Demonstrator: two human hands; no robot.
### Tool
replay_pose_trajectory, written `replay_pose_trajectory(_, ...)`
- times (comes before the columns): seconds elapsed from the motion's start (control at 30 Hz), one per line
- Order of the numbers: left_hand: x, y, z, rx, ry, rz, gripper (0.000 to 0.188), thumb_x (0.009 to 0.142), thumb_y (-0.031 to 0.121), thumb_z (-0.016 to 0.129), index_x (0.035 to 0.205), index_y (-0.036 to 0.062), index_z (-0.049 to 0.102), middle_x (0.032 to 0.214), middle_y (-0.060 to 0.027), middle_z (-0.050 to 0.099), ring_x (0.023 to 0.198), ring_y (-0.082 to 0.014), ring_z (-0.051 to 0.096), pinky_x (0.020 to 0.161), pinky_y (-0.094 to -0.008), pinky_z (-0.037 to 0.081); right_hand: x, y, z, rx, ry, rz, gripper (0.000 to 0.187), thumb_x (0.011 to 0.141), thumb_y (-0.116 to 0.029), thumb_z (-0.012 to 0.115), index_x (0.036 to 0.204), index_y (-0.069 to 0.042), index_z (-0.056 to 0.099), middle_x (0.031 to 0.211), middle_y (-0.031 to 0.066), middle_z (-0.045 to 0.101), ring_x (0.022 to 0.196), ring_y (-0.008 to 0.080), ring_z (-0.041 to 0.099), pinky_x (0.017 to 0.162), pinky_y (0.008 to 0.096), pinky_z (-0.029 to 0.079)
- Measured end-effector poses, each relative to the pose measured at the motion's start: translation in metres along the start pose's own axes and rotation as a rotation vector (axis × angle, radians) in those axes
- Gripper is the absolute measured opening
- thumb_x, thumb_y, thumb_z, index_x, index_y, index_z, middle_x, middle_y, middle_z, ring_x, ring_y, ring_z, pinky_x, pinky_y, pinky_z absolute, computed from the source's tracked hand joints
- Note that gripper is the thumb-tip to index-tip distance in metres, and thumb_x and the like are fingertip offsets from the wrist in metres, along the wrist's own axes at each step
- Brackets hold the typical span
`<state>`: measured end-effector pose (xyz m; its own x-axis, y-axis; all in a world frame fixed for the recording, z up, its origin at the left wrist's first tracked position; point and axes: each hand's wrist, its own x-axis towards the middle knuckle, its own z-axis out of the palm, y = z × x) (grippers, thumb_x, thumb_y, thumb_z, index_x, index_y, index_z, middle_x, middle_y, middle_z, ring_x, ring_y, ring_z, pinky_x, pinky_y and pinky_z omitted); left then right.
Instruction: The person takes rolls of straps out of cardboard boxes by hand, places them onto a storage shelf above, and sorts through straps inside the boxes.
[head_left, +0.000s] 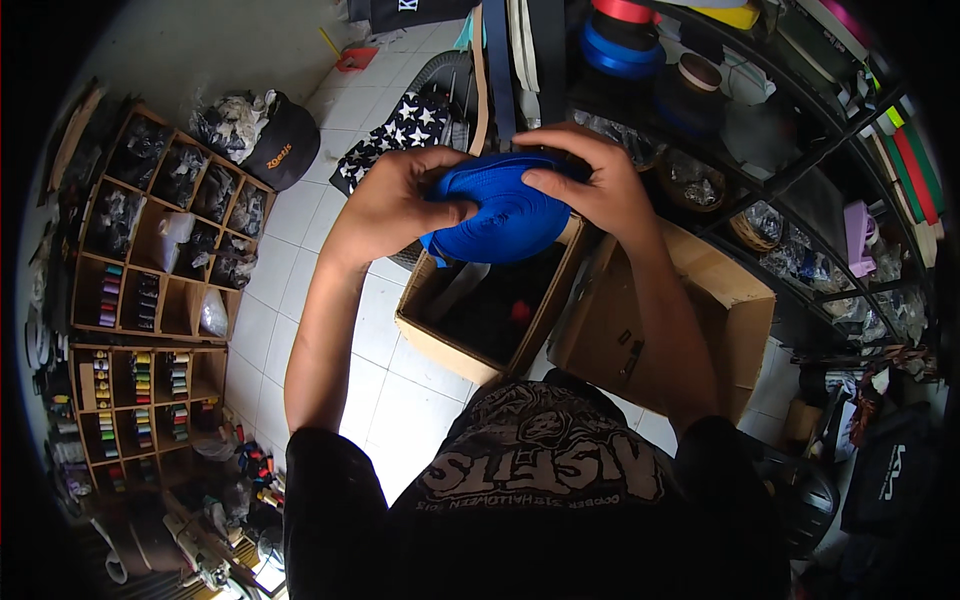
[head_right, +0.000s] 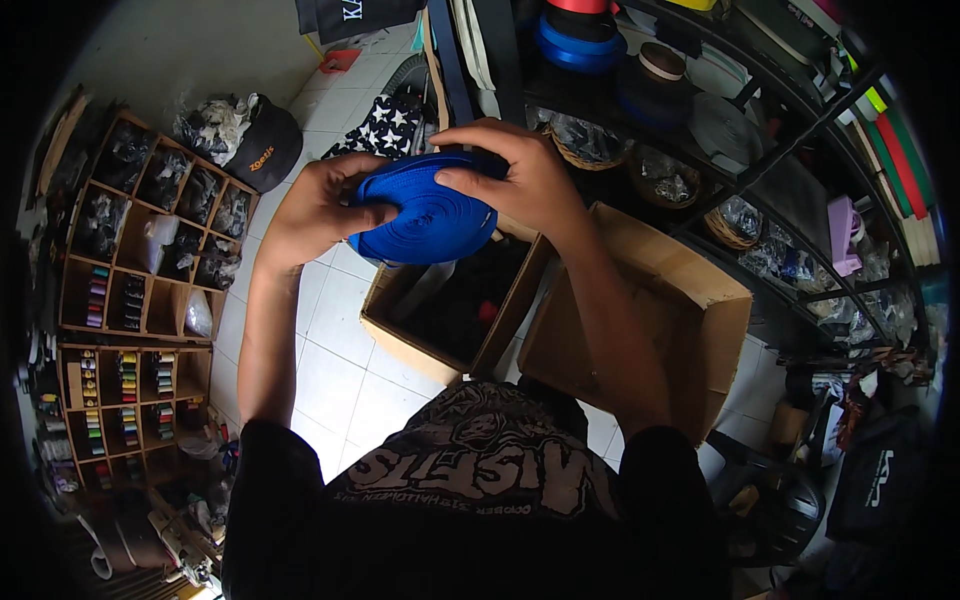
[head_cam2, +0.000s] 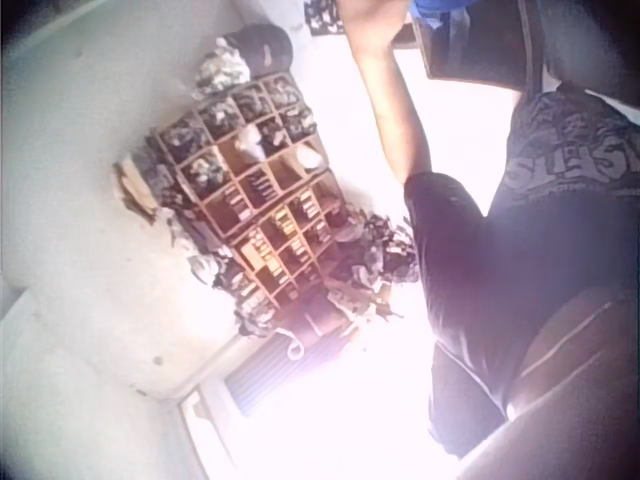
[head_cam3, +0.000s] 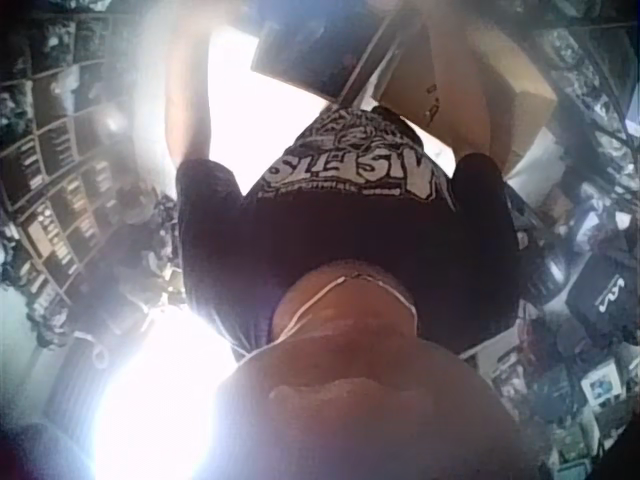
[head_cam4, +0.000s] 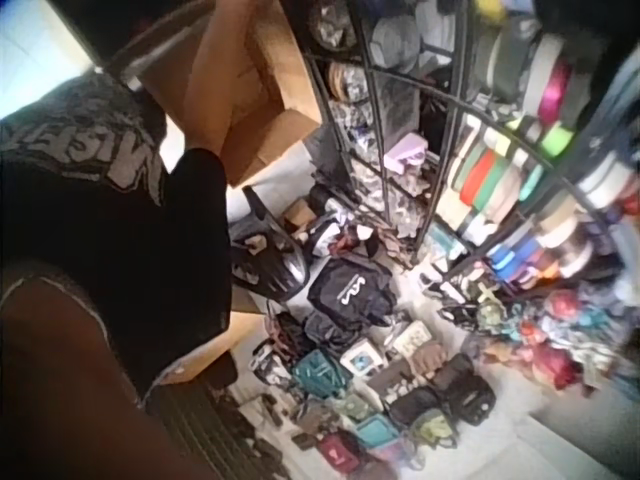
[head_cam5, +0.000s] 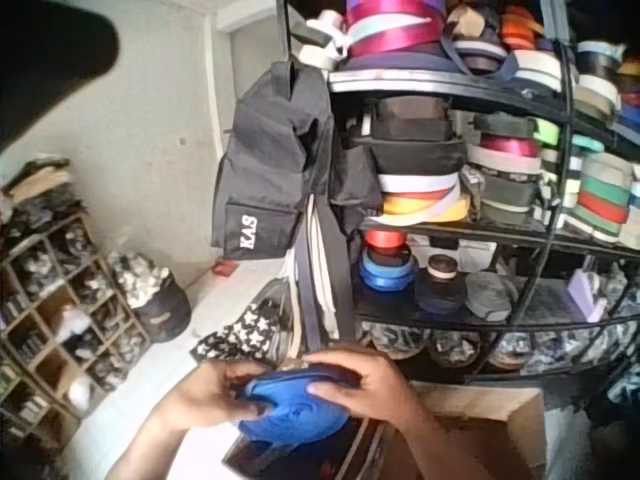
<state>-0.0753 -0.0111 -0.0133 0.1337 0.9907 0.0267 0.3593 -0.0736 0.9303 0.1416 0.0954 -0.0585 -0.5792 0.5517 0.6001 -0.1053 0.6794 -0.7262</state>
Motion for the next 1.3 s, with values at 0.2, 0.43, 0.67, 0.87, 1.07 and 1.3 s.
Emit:
replay_pose_trajectory(0.2, -0.007, -0.002, 0.000, -0.056, 0.118, 0.048, 0.036, 0.074, -0.001, 0.072, 0.108, -0.0056, 0.063, 0.093, -0.0075, 0.067, 0.084, -0.0114, 0.061, 0.080, -0.0257, 0.050, -0.002, -0.001, 0.012, 0.065, 0.002, -0.010, 0.034, 0.087, -0.021, 0.067, 0.116, -0.005, 0.063, 0.105, 0.0110, 0.067, 0.096, 0.0178, 0.063, 0.086, 0.0291, 0.048)
replay_pose_trajectory(0.43, 0.001, 0.023, 0.004, -0.026, 0.163, 0.195, 0.041, 0.075, -0.003, 0.072, 0.113, -0.0067, 0.059, 0.095, -0.0093, 0.068, 0.084, -0.0104, 0.062, 0.078, -0.0238, 0.051, -0.033, 0.084, 0.044, 0.623, 0.365, 0.382, 0.037, 0.095, -0.022, 0.056, 0.126, -0.004, 0.054, 0.119, 0.0107, 0.060, 0.111, 0.0181, 0.056, 0.098, 0.0333, 0.042)
replay_pose_trajectory(0.67, 0.000, 0.033, 0.009, -0.134, 0.216, 0.202, 0.042, 0.074, -0.002, 0.072, 0.114, -0.0061, 0.060, 0.093, -0.0070, 0.069, 0.082, -0.0088, 0.062, 0.078, -0.0230, 0.050, -0.035, 0.029, 0.099, 0.207, -0.168, 0.169, 0.047, 0.082, -0.026, 0.075, 0.121, -0.007, 0.055, 0.119, 0.0076, 0.058, 0.114, 0.0198, 0.053, 0.100, 0.0359, 0.040)
replay_pose_trajectory(0.87, -0.001, 0.042, 0.011, -0.087, 0.262, 0.201, 0.042, 0.073, -0.001, 0.073, 0.113, -0.0053, 0.060, 0.091, -0.0063, 0.069, 0.081, -0.0081, 0.062, 0.077, -0.0225, 0.050, -0.034, 0.039, 0.108, 0.135, 0.012, 0.014, 0.029, 0.092, -0.014, 0.061, 0.118, -0.002, 0.055, 0.112, 0.0084, 0.060, 0.101, 0.0186, 0.059, 0.086, 0.0342, 0.046)
replay_pose_trajectory(1.07, -0.006, 0.042, 0.005, -0.133, 0.303, 0.279, 0.037, 0.074, -0.002, 0.071, 0.110, -0.0051, 0.061, 0.087, -0.0072, 0.069, 0.076, -0.0087, 0.063, 0.071, -0.0231, 0.052, -0.050, 0.057, 0.093, 0.015, -0.047, 0.133, 0.019, 0.093, -0.017, 0.057, 0.097, 0.001, 0.061, 0.085, 0.0132, 0.066, 0.074, 0.0287, 0.062, 0.071, 0.0371, 0.047)
replay_pose_trajectory(1.3, -0.007, 0.044, 0.000, -0.105, 0.303, 0.287, 0.034, 0.075, -0.002, 0.071, 0.109, -0.0047, 0.063, 0.087, -0.0057, 0.068, 0.077, -0.0086, 0.062, 0.073, -0.0241, 0.052, -0.063, 0.048, 0.071, -0.073, -0.227, 0.265, 0.029, 0.088, -0.017, 0.062, 0.110, 0.002, 0.061, 0.093, 0.0153, 0.067, 0.088, 0.0296, 0.065, 0.081, 0.0370, 0.049)
